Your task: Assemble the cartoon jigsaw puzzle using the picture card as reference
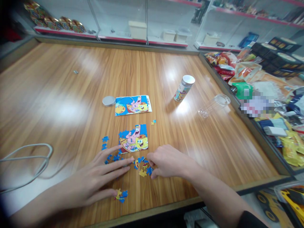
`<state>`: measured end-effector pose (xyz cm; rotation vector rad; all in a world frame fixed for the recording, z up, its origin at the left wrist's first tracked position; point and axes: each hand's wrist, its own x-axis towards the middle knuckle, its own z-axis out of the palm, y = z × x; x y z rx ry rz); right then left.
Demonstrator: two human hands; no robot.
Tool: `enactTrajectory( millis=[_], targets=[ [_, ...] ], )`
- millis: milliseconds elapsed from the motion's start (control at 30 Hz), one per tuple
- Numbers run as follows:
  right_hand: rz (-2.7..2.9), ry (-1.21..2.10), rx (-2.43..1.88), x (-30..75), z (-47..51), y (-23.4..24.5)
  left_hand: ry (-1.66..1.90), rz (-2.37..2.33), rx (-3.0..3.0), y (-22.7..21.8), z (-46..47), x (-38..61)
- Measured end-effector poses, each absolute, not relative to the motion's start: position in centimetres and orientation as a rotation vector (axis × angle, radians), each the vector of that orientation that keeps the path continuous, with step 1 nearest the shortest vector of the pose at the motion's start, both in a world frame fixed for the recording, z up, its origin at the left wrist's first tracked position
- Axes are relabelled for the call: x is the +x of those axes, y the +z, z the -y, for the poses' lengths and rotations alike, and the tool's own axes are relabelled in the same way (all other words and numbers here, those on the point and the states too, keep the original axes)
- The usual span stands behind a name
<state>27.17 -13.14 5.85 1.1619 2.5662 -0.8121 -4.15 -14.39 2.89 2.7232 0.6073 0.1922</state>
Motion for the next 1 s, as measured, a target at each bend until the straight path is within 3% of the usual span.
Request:
enactTrajectory(
  millis=[433, 1000],
  targets=[
    [-2.636, -0.71, 1.155, 27.1, 14.3, 6.1, 0.205, -0.666, 2.764, 2.9, 14.6, -3.8],
    [-2.648, -0.828, 1.322, 28.5, 14.0, 5.6, 0.178, -0.878, 2.708, 1.6, 14.2, -4.0]
  ],
)
